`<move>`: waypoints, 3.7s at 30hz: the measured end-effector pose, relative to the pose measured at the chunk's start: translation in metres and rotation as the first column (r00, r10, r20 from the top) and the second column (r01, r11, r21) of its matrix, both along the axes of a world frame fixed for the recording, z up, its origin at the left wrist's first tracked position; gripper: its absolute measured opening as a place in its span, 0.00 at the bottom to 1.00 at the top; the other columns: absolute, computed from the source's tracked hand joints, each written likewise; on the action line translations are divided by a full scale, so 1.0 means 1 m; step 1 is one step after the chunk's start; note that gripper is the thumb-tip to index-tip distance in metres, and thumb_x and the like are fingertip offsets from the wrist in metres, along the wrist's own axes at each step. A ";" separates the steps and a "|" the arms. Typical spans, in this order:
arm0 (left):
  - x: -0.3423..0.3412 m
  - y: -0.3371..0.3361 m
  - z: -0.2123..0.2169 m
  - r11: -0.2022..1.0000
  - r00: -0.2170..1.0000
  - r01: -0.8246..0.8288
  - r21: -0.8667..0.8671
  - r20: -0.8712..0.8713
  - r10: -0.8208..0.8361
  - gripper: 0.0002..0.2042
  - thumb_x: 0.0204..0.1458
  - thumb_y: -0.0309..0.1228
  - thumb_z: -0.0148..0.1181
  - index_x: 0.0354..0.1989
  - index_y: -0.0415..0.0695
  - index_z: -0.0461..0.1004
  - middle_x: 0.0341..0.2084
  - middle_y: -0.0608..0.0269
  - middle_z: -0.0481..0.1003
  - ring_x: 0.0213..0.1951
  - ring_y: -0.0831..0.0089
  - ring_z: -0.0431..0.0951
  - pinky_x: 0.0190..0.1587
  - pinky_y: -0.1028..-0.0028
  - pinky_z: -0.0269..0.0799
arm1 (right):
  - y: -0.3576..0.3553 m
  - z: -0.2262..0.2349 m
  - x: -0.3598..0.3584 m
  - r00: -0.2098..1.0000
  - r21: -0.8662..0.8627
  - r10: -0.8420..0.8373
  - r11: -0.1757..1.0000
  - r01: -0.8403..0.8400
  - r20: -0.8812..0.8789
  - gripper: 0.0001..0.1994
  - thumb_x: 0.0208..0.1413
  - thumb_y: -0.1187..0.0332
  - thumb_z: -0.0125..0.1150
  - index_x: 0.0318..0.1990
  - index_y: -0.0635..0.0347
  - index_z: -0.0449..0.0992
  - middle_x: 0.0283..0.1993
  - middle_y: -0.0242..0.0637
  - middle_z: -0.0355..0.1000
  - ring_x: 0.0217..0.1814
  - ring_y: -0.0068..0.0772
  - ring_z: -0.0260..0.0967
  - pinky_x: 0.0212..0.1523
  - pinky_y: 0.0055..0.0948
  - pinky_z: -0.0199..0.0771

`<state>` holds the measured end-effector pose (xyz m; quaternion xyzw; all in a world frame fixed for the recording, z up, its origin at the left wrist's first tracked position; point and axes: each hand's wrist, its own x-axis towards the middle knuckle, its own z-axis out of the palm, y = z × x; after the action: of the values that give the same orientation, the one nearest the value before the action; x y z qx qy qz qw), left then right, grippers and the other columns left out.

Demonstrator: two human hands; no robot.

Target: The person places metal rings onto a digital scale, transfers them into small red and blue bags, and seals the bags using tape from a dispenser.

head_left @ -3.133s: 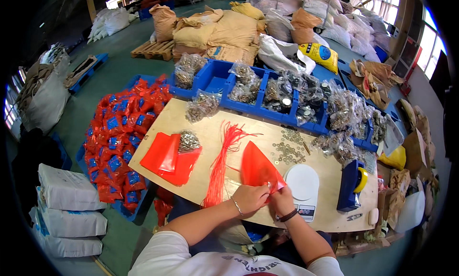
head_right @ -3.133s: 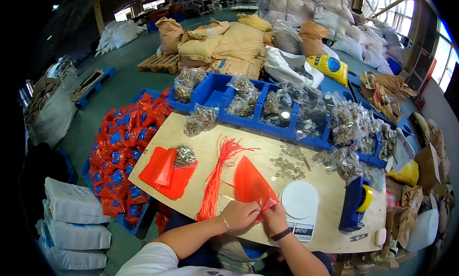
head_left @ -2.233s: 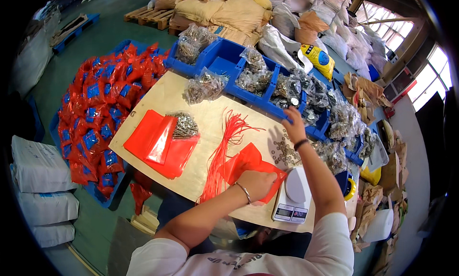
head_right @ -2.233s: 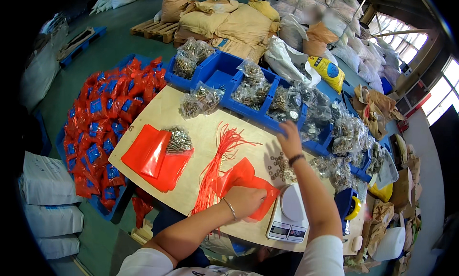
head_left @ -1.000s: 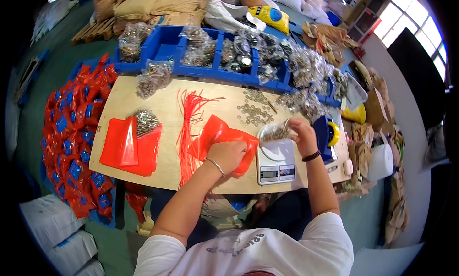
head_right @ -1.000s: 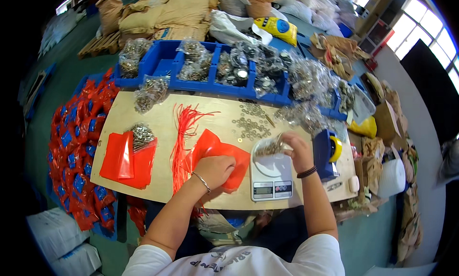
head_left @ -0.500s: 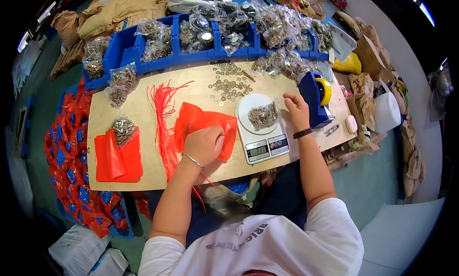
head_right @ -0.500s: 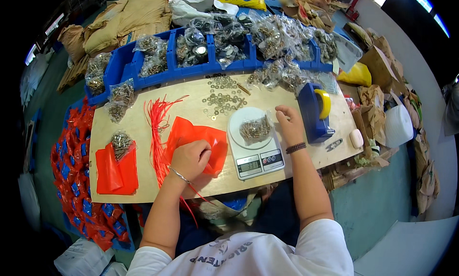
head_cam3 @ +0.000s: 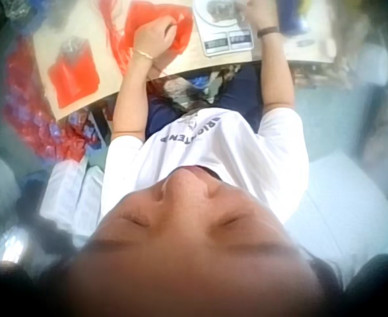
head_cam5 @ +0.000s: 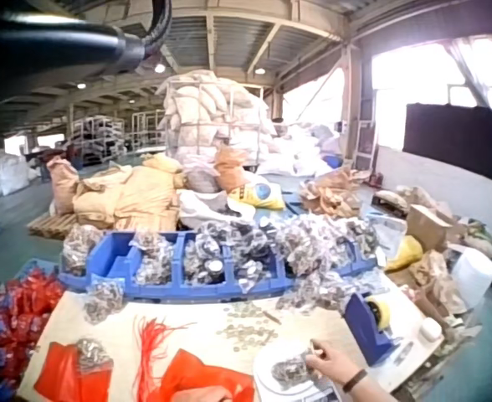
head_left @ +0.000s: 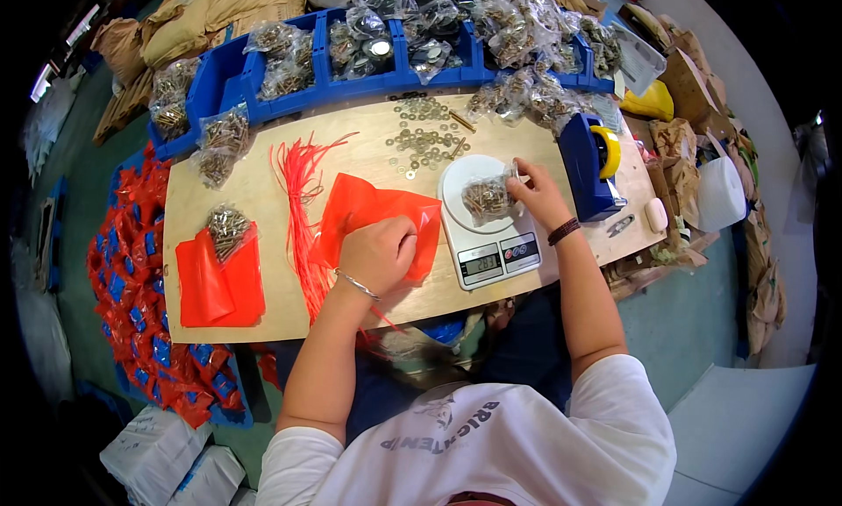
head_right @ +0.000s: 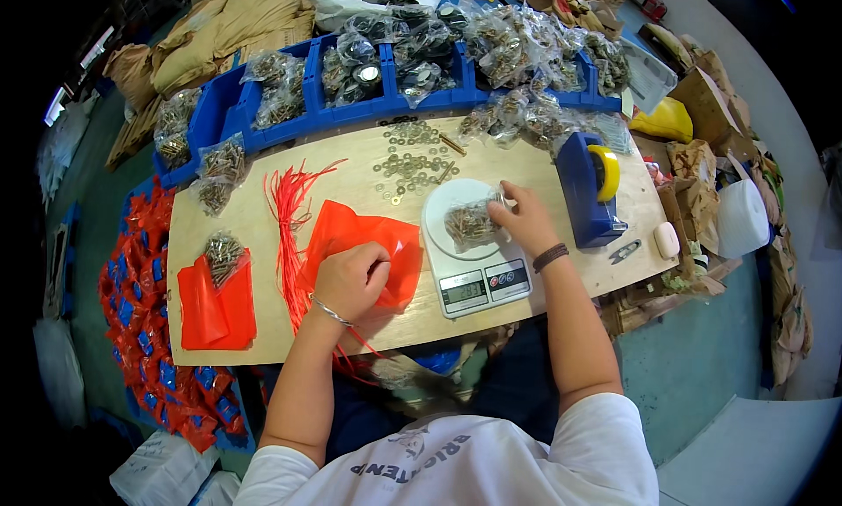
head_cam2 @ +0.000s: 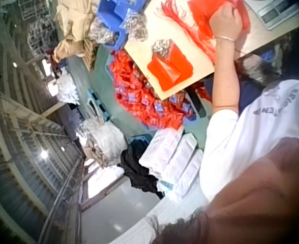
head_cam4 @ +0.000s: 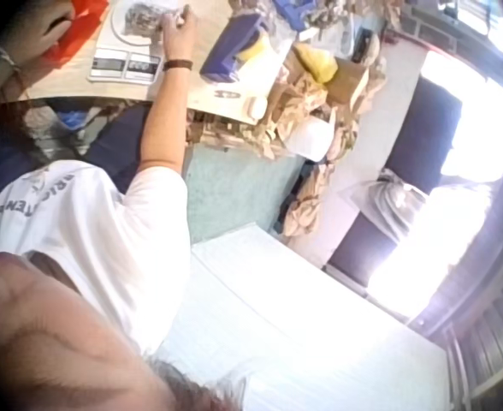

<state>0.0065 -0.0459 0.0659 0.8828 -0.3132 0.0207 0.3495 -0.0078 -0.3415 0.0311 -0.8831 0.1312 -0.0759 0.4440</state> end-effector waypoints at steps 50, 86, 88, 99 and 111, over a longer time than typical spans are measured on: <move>0.007 0.004 0.001 0.957 0.971 -0.221 -0.188 0.048 0.234 0.05 0.46 0.31 0.53 0.26 0.43 0.70 0.18 0.55 0.72 0.22 0.59 0.73 0.25 0.66 0.67 | 0.188 -0.030 0.039 0.969 0.979 0.205 -0.120 0.165 -0.138 0.13 0.54 0.79 0.36 0.43 0.69 0.67 0.44 0.47 0.68 0.44 0.39 0.67 0.45 0.33 0.71; 0.018 -0.003 0.007 0.998 0.997 -0.066 0.023 -0.025 0.067 0.05 0.48 0.32 0.50 0.27 0.45 0.69 0.23 0.58 0.72 0.28 0.57 0.72 0.31 0.63 0.68 | -0.026 -0.019 0.045 0.949 -0.522 0.091 0.849 0.085 0.302 0.04 0.44 0.73 0.54 0.28 0.56 0.74 0.31 0.39 0.68 0.39 0.44 0.62 0.42 0.38 0.63; 0.019 -0.006 -0.001 0.999 0.999 -0.045 0.009 0.011 0.045 0.05 0.47 0.31 0.51 0.27 0.44 0.69 0.23 0.57 0.72 0.27 0.58 0.72 0.31 0.63 0.67 | -0.033 -0.006 0.042 0.913 -0.501 0.138 0.862 0.081 0.384 0.03 0.44 0.74 0.54 0.28 0.56 0.73 0.30 0.39 0.67 0.38 0.42 0.63 0.40 0.34 0.64; 0.024 -0.018 -0.006 0.987 0.992 -0.053 0.154 -0.102 0.069 0.07 0.50 0.35 0.46 0.28 0.48 0.69 0.26 0.63 0.74 0.32 0.62 0.74 0.48 0.51 0.58 | -0.155 0.025 0.181 0.718 0.268 -0.539 0.842 0.468 0.440 0.08 0.51 0.70 0.51 0.38 0.60 0.73 0.28 0.37 0.71 0.31 0.30 0.69 0.34 0.26 0.69; 0.023 -0.022 -0.022 0.947 0.996 -0.046 0.316 -0.053 0.066 0.06 0.48 0.34 0.48 0.25 0.47 0.70 0.22 0.63 0.73 0.27 0.65 0.75 0.27 0.65 0.69 | -0.228 0.058 0.212 0.908 -0.791 -0.324 0.611 -0.014 -0.266 0.18 0.51 0.72 0.43 0.49 0.52 0.71 0.67 0.30 0.45 0.56 0.41 0.63 0.54 0.39 0.63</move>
<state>0.0299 -0.0677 0.0439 0.9360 -0.2761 -0.0476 0.2132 0.2046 -0.5693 0.0895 -0.9685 0.2474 0.0104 -0.0250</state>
